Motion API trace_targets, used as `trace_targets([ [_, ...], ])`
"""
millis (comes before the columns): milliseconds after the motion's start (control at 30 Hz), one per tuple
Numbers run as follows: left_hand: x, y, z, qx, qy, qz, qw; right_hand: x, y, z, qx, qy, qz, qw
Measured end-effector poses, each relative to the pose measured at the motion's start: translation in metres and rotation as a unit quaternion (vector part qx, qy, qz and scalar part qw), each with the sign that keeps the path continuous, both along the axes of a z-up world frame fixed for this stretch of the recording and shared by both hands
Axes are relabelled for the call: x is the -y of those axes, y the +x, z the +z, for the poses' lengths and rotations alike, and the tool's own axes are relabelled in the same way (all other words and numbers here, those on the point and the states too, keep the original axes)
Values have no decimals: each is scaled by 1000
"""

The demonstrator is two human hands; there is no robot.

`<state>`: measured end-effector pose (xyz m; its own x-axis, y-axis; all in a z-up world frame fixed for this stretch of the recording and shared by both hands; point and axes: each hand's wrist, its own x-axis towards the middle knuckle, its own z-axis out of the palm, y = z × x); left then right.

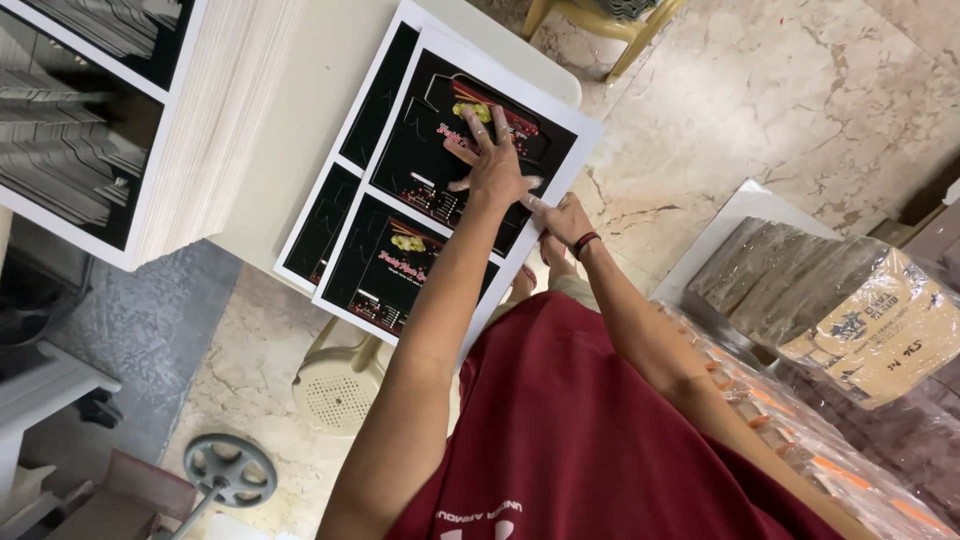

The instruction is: Folding flat printed cardboard sheets into boxes and stacking them in a factory setting.

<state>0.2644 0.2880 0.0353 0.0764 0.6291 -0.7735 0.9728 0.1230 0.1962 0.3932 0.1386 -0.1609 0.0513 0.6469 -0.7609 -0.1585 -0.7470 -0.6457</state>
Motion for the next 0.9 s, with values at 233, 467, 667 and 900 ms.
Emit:
trace_targets([
  [233, -5, 8, -4, -36, -36, -9, 999, -49, -46, 183, -54, -95, -124, 986],
  [467, -7, -5, 16, -20, -49, -73, 996, -61, -62, 194, -72, -116, -270, 953],
  [667, -5, -3, 8, -33, -38, -86, 995, -69, -50, 168, -166, -183, -312, 917],
  [900, 0, -7, 36, -8, -32, -54, 998, -56, -62, 184, -65, -67, -235, 968],
])
